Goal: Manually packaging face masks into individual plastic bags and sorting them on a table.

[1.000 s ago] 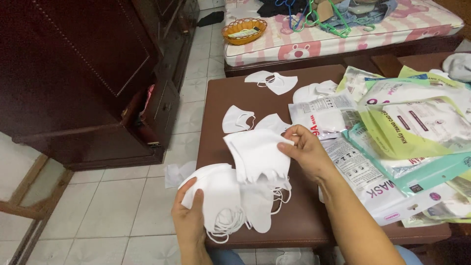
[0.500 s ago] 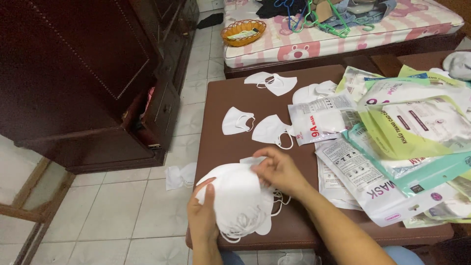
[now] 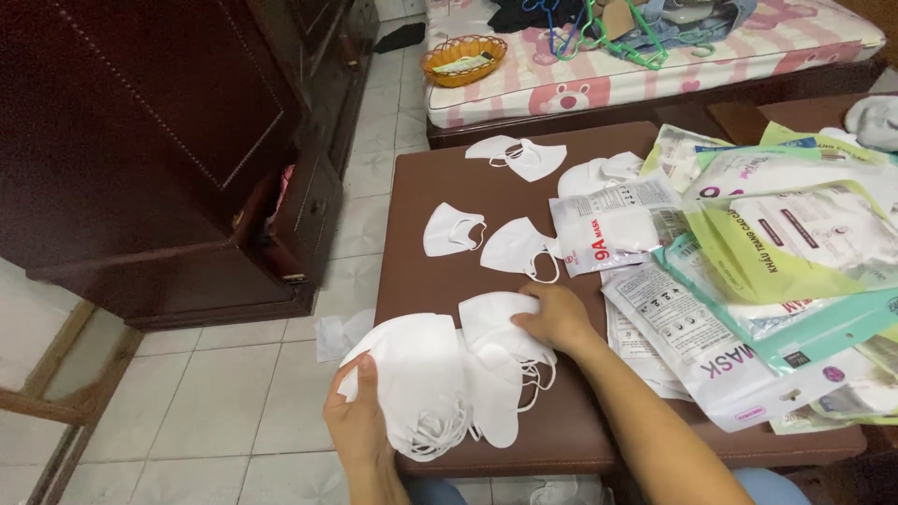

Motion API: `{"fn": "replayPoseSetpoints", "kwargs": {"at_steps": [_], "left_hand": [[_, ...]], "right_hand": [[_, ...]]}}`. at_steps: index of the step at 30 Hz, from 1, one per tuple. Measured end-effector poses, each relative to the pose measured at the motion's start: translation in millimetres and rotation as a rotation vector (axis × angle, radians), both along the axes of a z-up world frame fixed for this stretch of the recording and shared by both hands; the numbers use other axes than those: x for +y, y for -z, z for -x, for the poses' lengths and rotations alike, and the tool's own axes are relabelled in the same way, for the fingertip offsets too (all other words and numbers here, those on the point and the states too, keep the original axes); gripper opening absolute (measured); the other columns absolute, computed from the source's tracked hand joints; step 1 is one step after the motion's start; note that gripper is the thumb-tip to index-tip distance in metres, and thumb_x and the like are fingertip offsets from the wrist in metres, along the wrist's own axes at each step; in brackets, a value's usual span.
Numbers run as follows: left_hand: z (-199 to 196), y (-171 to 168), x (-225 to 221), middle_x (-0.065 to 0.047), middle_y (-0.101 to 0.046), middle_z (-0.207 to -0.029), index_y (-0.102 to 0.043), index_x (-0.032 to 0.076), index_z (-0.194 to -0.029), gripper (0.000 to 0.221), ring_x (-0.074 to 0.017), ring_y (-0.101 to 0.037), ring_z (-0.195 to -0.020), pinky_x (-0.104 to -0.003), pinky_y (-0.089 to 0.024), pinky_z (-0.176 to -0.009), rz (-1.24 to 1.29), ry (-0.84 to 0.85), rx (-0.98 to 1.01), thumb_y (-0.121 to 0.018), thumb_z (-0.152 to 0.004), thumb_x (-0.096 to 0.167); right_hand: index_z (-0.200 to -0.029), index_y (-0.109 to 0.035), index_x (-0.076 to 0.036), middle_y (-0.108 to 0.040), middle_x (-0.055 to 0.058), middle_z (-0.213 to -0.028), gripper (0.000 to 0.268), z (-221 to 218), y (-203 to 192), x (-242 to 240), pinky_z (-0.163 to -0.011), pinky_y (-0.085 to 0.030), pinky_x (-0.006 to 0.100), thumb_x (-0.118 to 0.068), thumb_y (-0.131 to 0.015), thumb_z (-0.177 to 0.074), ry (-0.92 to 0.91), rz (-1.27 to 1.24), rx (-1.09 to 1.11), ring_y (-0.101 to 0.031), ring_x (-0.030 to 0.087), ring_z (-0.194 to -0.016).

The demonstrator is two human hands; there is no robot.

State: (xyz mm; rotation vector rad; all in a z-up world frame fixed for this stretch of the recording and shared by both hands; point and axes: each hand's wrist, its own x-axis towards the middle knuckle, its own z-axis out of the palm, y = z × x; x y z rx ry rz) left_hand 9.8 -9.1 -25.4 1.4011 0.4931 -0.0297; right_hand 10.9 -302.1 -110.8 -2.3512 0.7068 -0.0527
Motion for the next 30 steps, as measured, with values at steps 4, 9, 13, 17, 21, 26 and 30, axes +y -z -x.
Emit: {"fn": "replayPoseSetpoints", "kwargs": {"at_steps": [4,9,13,17,21,26,30], "left_hand": [[-3.4,4.3,-0.2,-0.012,-0.076,-0.109,-0.073,0.005,-0.109,0.031,-0.0236,-0.072,-0.099,-0.036,-0.059,-0.085,-0.02,0.009,-0.004,-0.072,-0.091,0.03],[-7.3,19.2,-7.0,-0.012,-0.076,-0.1,-0.075,0.002,-0.103,0.028,-0.0221,-0.071,-0.093,-0.036,-0.059,-0.084,0.016,0.047,-0.092,-0.073,-0.091,0.027],[-2.1,10.1,-17.6,-0.017,-0.078,-0.096,-0.075,0.001,-0.103,0.039,-0.0258,-0.073,-0.087,-0.04,-0.061,-0.076,0.058,0.101,-0.049,-0.062,-0.098,0.037],[4.3,-3.4,-24.5,-0.02,-0.076,-0.109,-0.071,-0.003,-0.12,0.048,-0.031,-0.072,-0.096,-0.043,-0.059,-0.082,0.097,0.202,-0.008,-0.063,-0.089,0.033],[-5.2,14.6,-9.3,-0.015,-0.077,-0.107,-0.073,0.001,-0.114,0.032,-0.0223,-0.07,-0.091,-0.036,-0.059,-0.082,0.014,0.077,-0.089,-0.076,-0.085,0.014],[-6.2,5.5,9.2,-0.019,-0.073,-0.11,-0.067,-0.001,-0.12,0.035,-0.0308,-0.07,-0.094,-0.044,-0.061,-0.082,0.264,-0.058,-0.147,-0.072,-0.088,0.013],[1.1,-14.5,7.6,-0.019,-0.071,-0.117,-0.064,0.0,-0.127,0.046,-0.0328,-0.069,-0.101,-0.045,-0.06,-0.086,0.256,-0.06,-0.074,-0.072,-0.085,0.018]], "right_hand": [[-0.122,-0.074,-0.021,-0.079,0.004,-0.112,0.042,14.7,-19.2,-1.8,-0.091,-0.052,0.034,-0.04,-0.072,-0.085,0.121,-0.135,-0.165,-0.072,0.021,-0.095],[-0.102,-0.066,-0.004,-0.065,0.009,-0.072,0.016,26.8,-49.6,7.9,-0.031,-0.044,0.025,-0.013,-0.074,-0.091,-0.009,-1.038,-0.674,-0.052,0.014,-0.04],[-0.102,-0.067,-0.012,-0.066,0.007,-0.066,0.017,28.1,-55.2,43.0,-0.033,-0.046,0.027,-0.016,-0.078,-0.089,-0.072,-0.943,-0.486,-0.054,0.015,-0.039],[-0.095,-0.07,-0.014,-0.066,0.0,-0.075,0.012,27.1,-63.2,72.2,-0.045,-0.048,0.028,-0.024,-0.076,-0.09,-0.191,-0.619,-0.28,-0.057,0.011,-0.053],[-0.104,-0.077,-0.023,-0.076,-0.006,-0.09,0.022,15.1,-42.2,52.7,-0.074,-0.054,0.024,-0.03,-0.077,-0.084,-0.081,-0.397,-0.383,-0.063,0.007,-0.076],[-0.139,-0.057,-0.027,-0.058,0.0,-0.138,0.066,10.8,-16.6,11.7,-0.104,-0.048,0.045,-0.05,-0.075,-0.08,-0.107,0.096,0.04,-0.053,0.024,-0.129],[-0.148,-0.049,-0.031,-0.07,-0.006,-0.114,0.076,13.5,-38.5,19.1,-0.096,-0.05,0.038,-0.041,-0.073,-0.076,-0.048,0.01,0.238,-0.065,0.02,-0.113]]}}
